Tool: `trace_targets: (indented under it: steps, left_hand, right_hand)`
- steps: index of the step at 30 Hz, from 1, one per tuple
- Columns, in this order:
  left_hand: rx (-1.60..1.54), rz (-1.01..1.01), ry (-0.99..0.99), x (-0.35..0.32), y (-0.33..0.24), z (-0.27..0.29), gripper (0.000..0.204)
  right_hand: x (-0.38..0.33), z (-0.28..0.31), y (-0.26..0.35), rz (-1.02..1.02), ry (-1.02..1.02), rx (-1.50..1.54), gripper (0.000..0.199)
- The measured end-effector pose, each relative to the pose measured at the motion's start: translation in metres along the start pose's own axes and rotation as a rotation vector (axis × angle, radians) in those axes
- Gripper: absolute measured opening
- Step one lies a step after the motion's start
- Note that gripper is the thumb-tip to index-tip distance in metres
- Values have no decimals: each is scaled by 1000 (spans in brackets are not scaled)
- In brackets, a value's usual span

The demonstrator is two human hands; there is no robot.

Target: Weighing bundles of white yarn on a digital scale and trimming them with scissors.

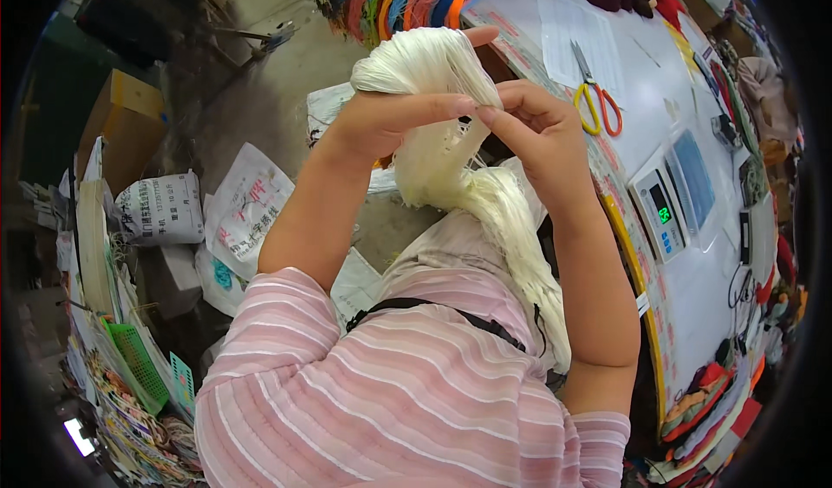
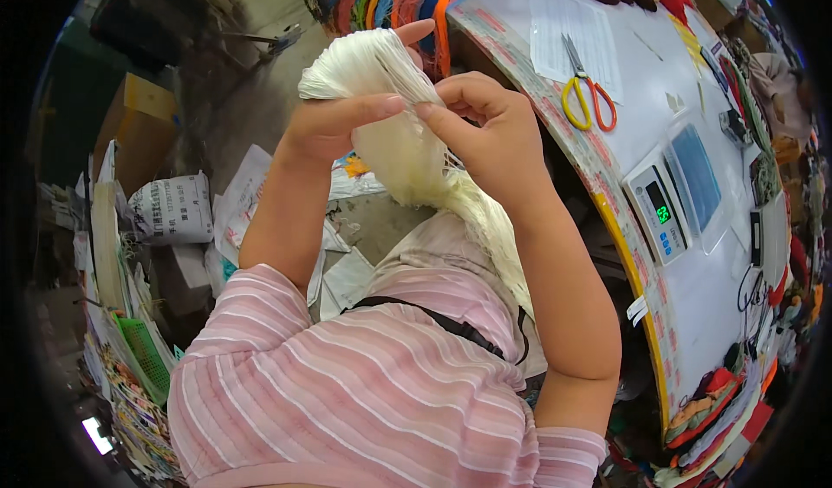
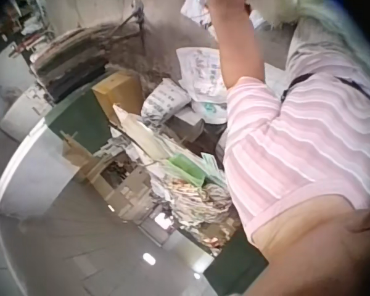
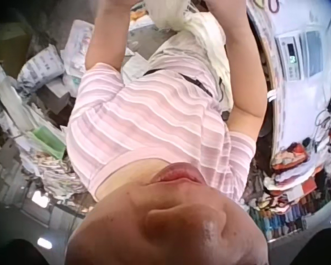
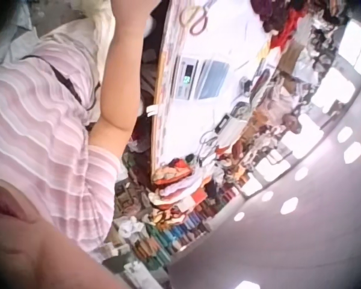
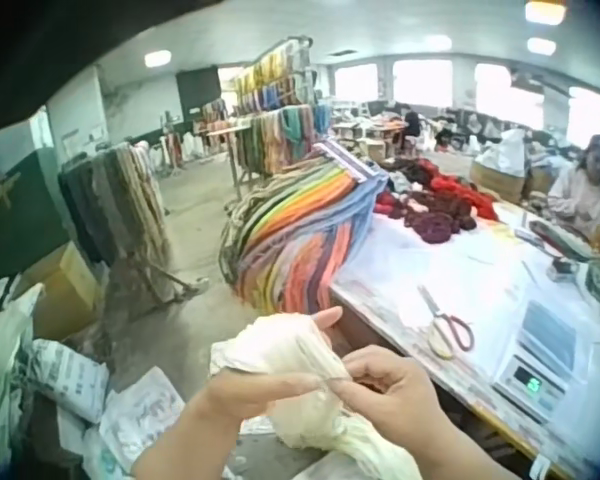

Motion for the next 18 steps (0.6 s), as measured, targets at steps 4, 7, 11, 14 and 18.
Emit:
trace_targets:
  steps: [4,7,11,14,18]
  left_hand:
    - [-67,-30,-50,0,3,-2,69]
    - [-141,-100,-46,1,2,-1,68]
    - [-397,-93,81,1,9,-1,65]
    - [-436,103,125,-7,14,6,51]
    - [-773,146,271,-55,51,68,21]
  right_hand:
    - [-1,-5,-5,-138,9,101,9]
    - [2,-1,-13,-181,-18,188,9]
    - [13,-4,-8,-318,26,364,11]
    - [24,0,6,-404,350,325,19]
    - [61,82,64,-267,87,406,21]
Point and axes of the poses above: each hand's wrist, its own x-axis towards the middle knuckle, its own z-axis out of the back of the hand, y = z × x, the point moved 6 cm from there along x, towards the middle knuckle, and after that the axes turned 2 degrees about -x, right-handed, at the moved point
